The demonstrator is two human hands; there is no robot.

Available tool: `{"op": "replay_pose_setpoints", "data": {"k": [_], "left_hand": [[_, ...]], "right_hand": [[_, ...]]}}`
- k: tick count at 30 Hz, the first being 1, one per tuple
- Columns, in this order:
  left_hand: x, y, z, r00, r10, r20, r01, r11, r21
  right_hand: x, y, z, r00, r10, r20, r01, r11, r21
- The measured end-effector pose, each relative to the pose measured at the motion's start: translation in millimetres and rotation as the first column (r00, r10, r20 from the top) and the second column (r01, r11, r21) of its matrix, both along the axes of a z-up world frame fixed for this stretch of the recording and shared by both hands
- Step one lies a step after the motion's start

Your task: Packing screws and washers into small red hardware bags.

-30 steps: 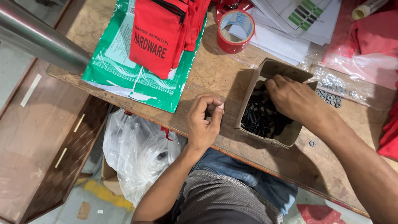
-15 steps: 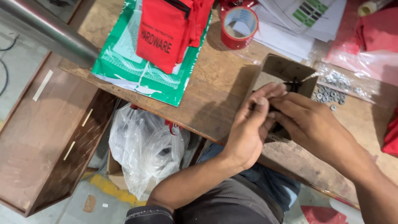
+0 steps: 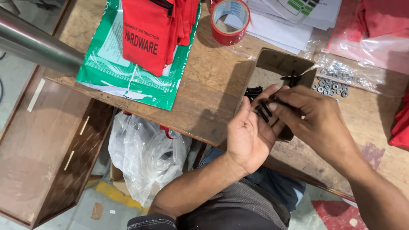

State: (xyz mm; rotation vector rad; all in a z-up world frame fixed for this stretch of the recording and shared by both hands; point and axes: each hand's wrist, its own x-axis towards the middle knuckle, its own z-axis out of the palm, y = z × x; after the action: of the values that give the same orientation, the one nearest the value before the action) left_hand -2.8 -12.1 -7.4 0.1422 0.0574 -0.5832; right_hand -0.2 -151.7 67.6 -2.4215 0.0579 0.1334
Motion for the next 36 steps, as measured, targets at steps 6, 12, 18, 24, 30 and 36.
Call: {"op": "replay_pose_setpoints", "data": {"k": [6, 12, 18, 24, 30, 36], "left_hand": [[0.2, 0.7, 0.2, 1.0, 0.002, -0.014, -0.002, 1.0, -0.021], [0.2, -0.1, 0.2, 1.0, 0.023, -0.011, -0.023, 1.0, 0.001], [0.1, -0.4, -5.4, 0.999, 0.018, -0.047, -0.02, 0.999, -0.047], [0.8, -1.4, -7.1, 0.998, 0.007, -0.056, -0.01, 0.998, -0.064], [1.2, 0.9, -5.4, 0.997, 0.002, -0.072, -0.009, 0.995, -0.097], [1.3, -3.7, -11.5, 1.0, -0.005, -0.015, 0.005, 1.0, -0.011]], "right_hand": [[-0.1, -11.4, -10.8, 0.981, 0.082, 0.174, -0.089, 0.996, 0.028], [-2.2, -4.4, -7.2, 0.979, 0.081, 0.189, -0.082, 0.997, -0.002], [-3.6, -7.5, -11.2, 0.978, 0.007, 0.21, -0.001, 1.0, -0.031], [-3.9, -5.7, -13.1, 0.95, 0.103, 0.296, -0.091, 0.994, -0.055], [-18.0, -15.7, -24.2, 0.968, -0.066, 0.242, 0.077, 0.996, -0.039], [-32.3, 10.8, -25.3, 0.914, 0.173, 0.368, -0.046, 0.943, -0.33]]}}
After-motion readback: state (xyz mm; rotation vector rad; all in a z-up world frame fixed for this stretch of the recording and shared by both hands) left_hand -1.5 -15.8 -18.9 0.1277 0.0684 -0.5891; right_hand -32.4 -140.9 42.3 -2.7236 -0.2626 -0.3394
